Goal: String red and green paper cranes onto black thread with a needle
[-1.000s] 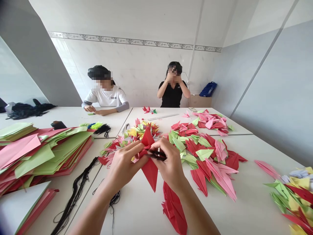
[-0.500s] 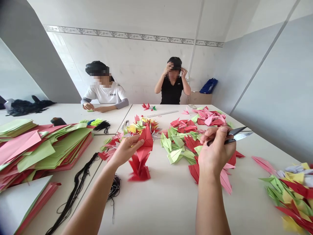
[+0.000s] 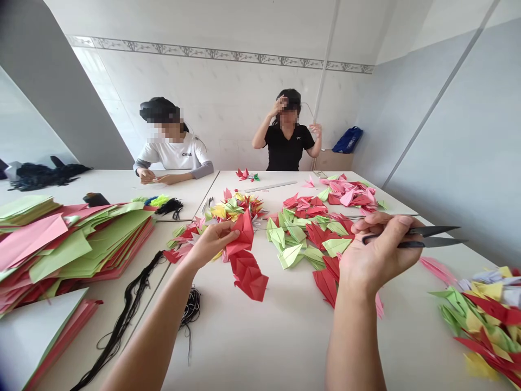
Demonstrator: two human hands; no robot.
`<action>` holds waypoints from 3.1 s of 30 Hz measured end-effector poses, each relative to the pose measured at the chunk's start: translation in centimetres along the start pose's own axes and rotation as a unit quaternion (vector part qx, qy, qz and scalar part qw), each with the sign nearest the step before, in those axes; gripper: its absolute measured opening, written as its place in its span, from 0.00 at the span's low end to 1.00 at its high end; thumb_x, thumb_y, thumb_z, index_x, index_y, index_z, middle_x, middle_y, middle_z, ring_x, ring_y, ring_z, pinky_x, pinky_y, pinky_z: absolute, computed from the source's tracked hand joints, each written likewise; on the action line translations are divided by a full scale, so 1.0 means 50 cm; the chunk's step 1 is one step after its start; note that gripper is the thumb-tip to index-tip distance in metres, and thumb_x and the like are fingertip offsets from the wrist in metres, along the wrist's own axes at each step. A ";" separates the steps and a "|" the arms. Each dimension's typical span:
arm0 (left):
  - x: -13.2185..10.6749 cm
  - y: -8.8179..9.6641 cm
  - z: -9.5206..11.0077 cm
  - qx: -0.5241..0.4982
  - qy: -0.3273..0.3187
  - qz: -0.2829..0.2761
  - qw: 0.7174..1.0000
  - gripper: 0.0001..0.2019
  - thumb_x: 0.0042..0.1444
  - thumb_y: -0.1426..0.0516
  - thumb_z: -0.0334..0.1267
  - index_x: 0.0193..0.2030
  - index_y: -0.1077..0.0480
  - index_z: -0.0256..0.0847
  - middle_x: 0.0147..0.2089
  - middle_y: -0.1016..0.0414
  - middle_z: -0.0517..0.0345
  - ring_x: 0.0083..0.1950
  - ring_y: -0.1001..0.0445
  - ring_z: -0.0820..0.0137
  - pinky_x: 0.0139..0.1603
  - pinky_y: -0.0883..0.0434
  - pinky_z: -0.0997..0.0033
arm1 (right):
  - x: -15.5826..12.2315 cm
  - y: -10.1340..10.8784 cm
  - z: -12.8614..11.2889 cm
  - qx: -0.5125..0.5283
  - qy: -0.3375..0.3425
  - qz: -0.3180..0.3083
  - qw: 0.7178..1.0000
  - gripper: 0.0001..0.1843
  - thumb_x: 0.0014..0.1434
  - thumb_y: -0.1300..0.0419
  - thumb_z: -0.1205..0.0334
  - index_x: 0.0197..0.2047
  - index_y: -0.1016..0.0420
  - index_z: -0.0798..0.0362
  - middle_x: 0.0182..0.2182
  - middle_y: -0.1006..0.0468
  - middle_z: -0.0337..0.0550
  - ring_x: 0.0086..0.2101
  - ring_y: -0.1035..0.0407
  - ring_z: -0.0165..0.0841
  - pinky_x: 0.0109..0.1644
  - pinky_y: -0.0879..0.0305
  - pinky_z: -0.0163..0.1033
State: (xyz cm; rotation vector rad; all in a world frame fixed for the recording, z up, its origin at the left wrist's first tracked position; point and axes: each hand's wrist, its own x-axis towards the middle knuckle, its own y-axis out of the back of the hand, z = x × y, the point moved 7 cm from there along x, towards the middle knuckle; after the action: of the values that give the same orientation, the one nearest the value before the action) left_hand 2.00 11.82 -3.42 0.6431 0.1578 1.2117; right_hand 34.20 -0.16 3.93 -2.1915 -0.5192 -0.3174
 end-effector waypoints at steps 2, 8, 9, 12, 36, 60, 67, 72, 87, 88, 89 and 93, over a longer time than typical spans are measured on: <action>0.003 -0.020 -0.015 0.000 0.005 -0.046 0.999 0.19 0.61 0.45 0.51 0.27 0.42 0.41 0.26 0.46 0.64 0.27 0.47 0.74 0.27 0.49 0.73 | 0.001 -0.002 0.003 0.006 0.016 0.001 1.000 0.11 0.64 0.41 0.61 0.30 0.36 0.48 0.23 0.29 0.36 0.19 0.37 0.29 0.21 0.43 0.35; 0.025 -0.058 -0.063 0.037 0.013 -0.026 0.999 0.15 0.58 0.45 0.47 0.26 0.40 0.40 0.25 0.43 0.64 0.28 0.46 0.73 0.30 0.46 0.72 | -0.007 -0.026 0.042 0.004 -0.032 -0.076 0.997 0.12 0.64 0.40 0.57 0.31 0.31 0.53 0.23 0.25 0.38 0.19 0.32 0.28 0.22 0.34 0.34; 0.029 -0.061 -0.070 0.044 0.014 -0.012 0.999 0.15 0.58 0.45 0.46 0.26 0.40 0.40 0.24 0.43 0.64 0.28 0.46 0.73 0.30 0.46 0.72 | -0.011 -0.031 0.046 0.009 -0.045 -0.088 0.995 0.12 0.64 0.39 0.57 0.31 0.30 0.53 0.24 0.24 0.38 0.20 0.31 0.28 0.23 0.32 0.34; 0.037 -0.065 -0.087 0.059 0.018 0.016 0.998 0.16 0.61 0.48 0.46 0.26 0.38 0.40 0.24 0.42 0.63 0.28 0.44 0.72 0.32 0.45 0.72 | -0.017 -0.037 0.047 0.018 -0.054 -0.101 0.993 0.13 0.63 0.37 0.55 0.32 0.29 0.54 0.25 0.23 0.37 0.22 0.28 0.27 0.26 0.30 0.33; -0.025 -0.130 -0.084 -0.021 -0.012 -0.151 0.988 0.09 0.52 0.42 0.34 0.38 0.22 0.38 0.37 0.19 0.56 0.36 0.23 0.67 0.36 0.26 0.72 | 0.014 0.021 -0.031 -0.026 0.064 -0.136 0.988 0.09 0.63 0.38 0.57 0.35 0.32 0.50 0.24 0.23 0.38 0.19 0.31 0.31 0.16 0.40 0.34; -0.403 -0.290 -0.033 0.113 0.021 -0.010 0.993 0.44 0.58 0.41 0.34 0.77 0.57 0.49 0.76 0.47 0.46 0.76 0.48 0.50 0.72 0.39 0.43 | -0.324 0.309 0.229 -0.276 -0.392 -0.512 0.713 0.32 0.59 0.44 0.28 0.44 0.36 0.50 0.30 0.20 0.42 0.27 0.18 0.41 0.17 0.31 0.34; -0.342 -0.257 -0.052 0.095 0.002 -0.026 0.995 0.39 0.59 0.54 0.25 0.77 0.57 0.48 0.77 0.50 0.45 0.76 0.44 0.57 0.71 0.35 0.50 | -0.305 0.281 0.305 -0.290 -0.354 -0.497 0.737 0.30 0.59 0.47 0.26 0.39 0.38 0.48 0.14 0.27 0.37 0.16 0.28 0.39 0.13 0.43 0.35; -0.391 -0.323 -0.037 0.152 0.065 0.036 0.986 0.50 0.57 0.38 0.42 0.78 0.65 0.47 0.80 0.61 0.41 0.81 0.64 0.45 0.75 0.50 0.33 | -0.310 0.275 0.308 -0.286 -0.327 -0.504 0.746 0.27 0.60 0.45 0.29 0.37 0.38 0.46 0.14 0.27 0.37 0.16 0.29 0.39 0.13 0.45 0.34; -0.209 -0.325 -0.022 0.319 0.004 -0.047 0.947 0.38 0.61 0.43 0.42 0.76 0.50 0.41 0.69 0.37 0.32 0.64 0.32 0.40 0.60 0.33 0.40 | -0.269 0.278 0.278 -0.310 -0.262 -0.424 0.810 0.27 0.61 0.43 0.32 0.32 0.36 0.48 0.15 0.38 0.32 0.15 0.40 0.32 0.20 0.41 0.38; -0.196 -0.346 -0.023 0.316 -0.009 -0.052 0.947 0.36 0.61 0.43 0.40 0.75 0.48 0.41 0.65 0.32 0.34 0.62 0.30 0.43 0.59 0.32 0.42 | -0.264 0.283 0.278 -0.317 -0.257 -0.407 0.817 0.27 0.62 0.44 0.32 0.32 0.36 0.48 0.15 0.38 0.32 0.15 0.40 0.32 0.20 0.41 0.38; -0.184 -0.363 -0.024 0.311 -0.025 -0.058 0.948 0.34 0.62 0.44 0.39 0.74 0.46 0.41 0.61 0.29 0.37 0.60 0.29 0.46 0.59 0.31 0.45 | -0.259 0.287 0.278 -0.322 -0.253 -0.394 0.823 0.26 0.62 0.45 0.32 0.33 0.36 0.48 0.15 0.39 0.32 0.15 0.41 0.32 0.19 0.41 0.38; -0.152 -0.388 -0.041 0.287 -0.074 -0.065 0.953 0.30 0.64 0.48 0.37 0.73 0.45 0.43 0.57 0.27 0.43 0.58 0.30 0.52 0.59 0.31 0.51 | -0.252 0.296 0.285 -0.333 -0.246 -0.381 0.827 0.25 0.61 0.43 0.33 0.32 0.36 0.48 0.16 0.39 0.32 0.14 0.41 0.31 0.18 0.41 0.38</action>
State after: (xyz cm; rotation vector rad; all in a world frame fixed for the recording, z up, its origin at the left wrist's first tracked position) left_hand 14.19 1.85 -17.17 1.2073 0.4285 0.9828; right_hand 30.67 -0.47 -19.90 -2.6329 -1.8260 -0.3828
